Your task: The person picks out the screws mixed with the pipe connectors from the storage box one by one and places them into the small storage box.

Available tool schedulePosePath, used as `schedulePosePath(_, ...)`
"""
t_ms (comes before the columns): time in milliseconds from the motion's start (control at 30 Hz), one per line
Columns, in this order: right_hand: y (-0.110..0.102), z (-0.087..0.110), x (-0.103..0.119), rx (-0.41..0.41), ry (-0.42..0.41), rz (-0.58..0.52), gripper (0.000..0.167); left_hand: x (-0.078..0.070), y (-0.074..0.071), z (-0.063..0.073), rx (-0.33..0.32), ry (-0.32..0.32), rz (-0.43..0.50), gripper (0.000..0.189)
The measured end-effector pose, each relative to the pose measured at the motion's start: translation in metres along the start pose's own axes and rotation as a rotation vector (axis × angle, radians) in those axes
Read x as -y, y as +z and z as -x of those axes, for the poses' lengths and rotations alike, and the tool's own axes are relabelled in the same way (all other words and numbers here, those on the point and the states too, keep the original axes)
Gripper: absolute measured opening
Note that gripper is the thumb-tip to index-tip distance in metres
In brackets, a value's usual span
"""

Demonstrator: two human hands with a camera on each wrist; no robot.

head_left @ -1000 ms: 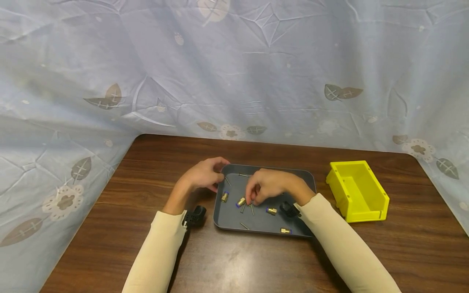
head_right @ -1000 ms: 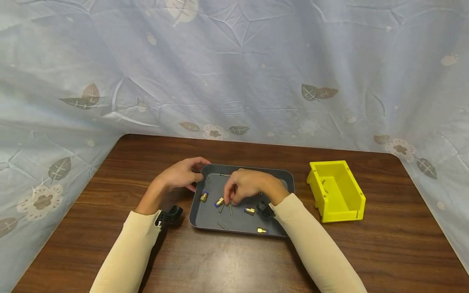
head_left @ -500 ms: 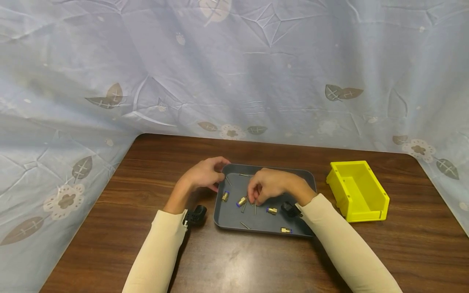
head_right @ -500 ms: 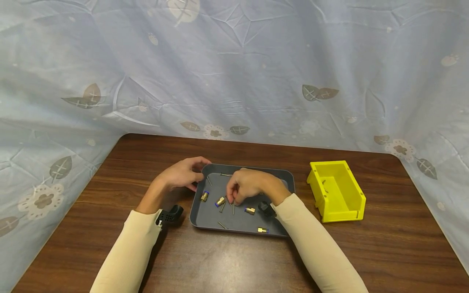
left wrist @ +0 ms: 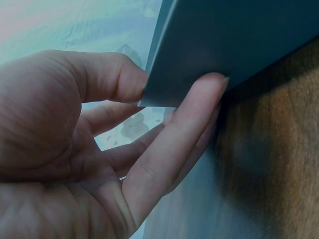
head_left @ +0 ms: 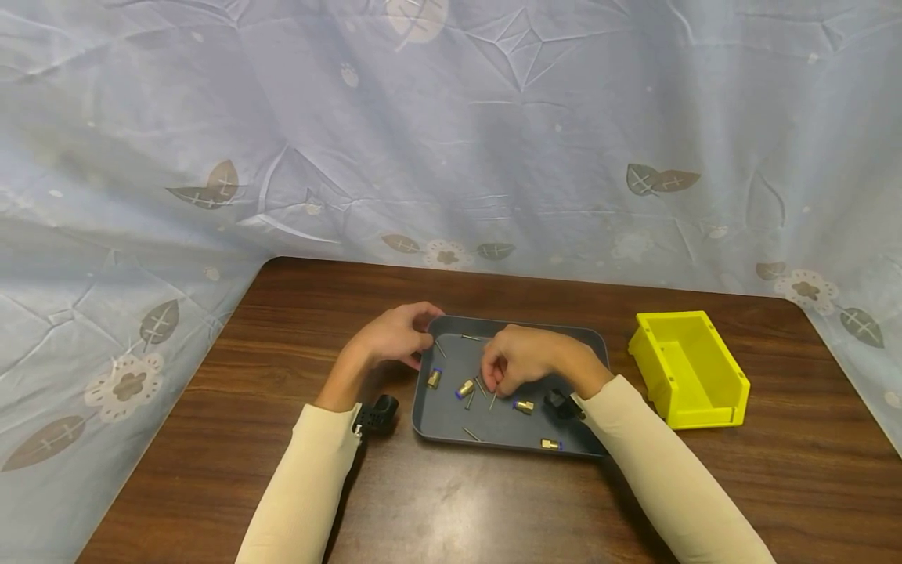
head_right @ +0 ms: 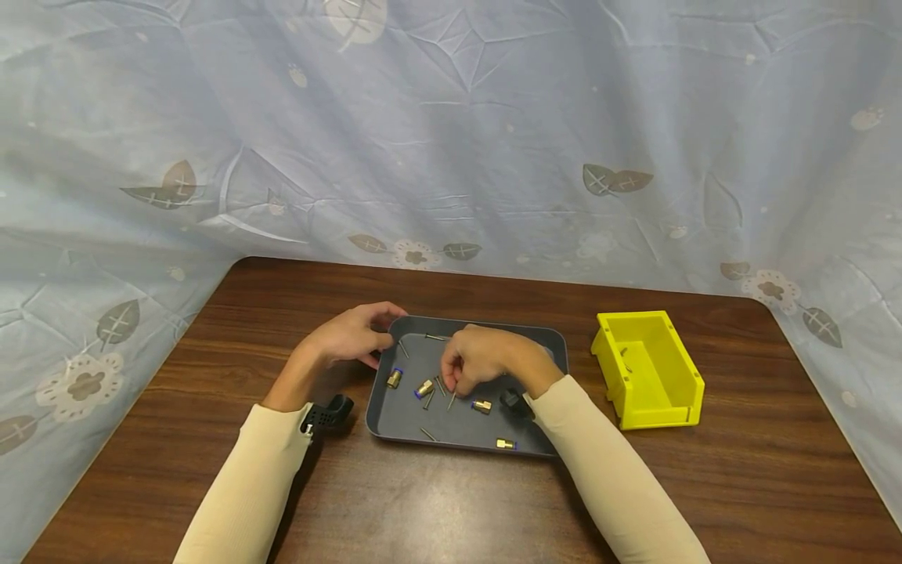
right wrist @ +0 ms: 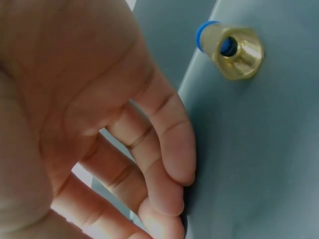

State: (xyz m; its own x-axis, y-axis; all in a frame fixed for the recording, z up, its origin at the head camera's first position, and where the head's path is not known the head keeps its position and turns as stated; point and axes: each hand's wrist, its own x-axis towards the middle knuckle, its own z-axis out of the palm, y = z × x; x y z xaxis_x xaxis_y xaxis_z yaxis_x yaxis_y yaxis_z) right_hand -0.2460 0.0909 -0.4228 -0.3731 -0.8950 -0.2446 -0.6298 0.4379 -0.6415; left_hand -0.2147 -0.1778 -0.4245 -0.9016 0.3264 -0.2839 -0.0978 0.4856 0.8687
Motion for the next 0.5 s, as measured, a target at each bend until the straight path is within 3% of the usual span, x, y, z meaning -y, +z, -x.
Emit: schedulePosePath(500,0.000,0.008,-0.010,-0.091,-0.054,-0.033,0.019,-0.001,0.000,0.001,-0.001,0.003,-0.003,0.054)
